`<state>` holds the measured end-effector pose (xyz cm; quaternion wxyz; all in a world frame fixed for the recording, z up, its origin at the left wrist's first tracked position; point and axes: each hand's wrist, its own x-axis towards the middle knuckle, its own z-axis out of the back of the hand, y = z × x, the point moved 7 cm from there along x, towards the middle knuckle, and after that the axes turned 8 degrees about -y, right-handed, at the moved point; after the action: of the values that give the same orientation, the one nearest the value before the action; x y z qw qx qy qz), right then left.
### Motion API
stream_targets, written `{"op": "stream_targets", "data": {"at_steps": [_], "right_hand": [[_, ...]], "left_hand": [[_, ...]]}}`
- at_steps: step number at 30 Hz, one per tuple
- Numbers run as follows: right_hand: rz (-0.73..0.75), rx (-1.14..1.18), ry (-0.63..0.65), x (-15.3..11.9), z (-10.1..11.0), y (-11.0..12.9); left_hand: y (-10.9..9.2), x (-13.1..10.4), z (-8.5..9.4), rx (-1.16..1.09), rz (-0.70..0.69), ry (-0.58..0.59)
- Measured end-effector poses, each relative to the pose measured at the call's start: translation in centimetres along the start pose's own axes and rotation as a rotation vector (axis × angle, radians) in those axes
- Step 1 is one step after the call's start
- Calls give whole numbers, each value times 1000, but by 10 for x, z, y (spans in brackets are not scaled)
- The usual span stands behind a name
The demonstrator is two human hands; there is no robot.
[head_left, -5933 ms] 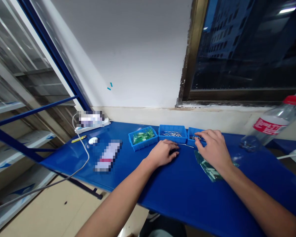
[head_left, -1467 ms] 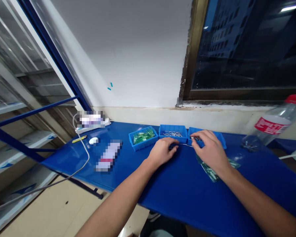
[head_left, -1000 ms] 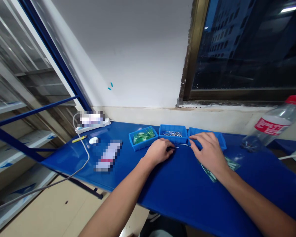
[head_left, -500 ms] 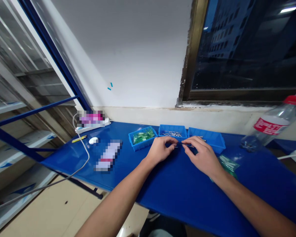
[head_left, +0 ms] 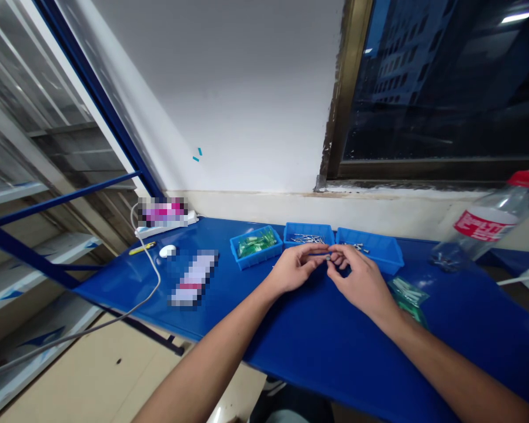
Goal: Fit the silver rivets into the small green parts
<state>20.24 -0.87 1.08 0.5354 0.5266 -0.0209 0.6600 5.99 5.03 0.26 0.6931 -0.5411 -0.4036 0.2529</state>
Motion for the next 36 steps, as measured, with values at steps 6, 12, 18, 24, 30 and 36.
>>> {"op": "stream_targets", "data": {"at_steps": [6,12,18,24,30,36], "right_hand": [[-14,13,12,3,2,2],[-3,138,86,3,-1,5],[-114,192,79,0,-5,-3],[-347,318,86,-7,-15,-22],[-254,227,105,-6,-15,-17],[-161,168,104,-2,-9,-5]], "left_hand": [[2,-3,3,96,51,-25],[4,-3,5,255,86,19],[7,0,13,342,45,-80],[-2,0,13,441,-74,-89],[0,1,13,273,-68,-118],[-13,-3,12,479,-68,-99]]}}
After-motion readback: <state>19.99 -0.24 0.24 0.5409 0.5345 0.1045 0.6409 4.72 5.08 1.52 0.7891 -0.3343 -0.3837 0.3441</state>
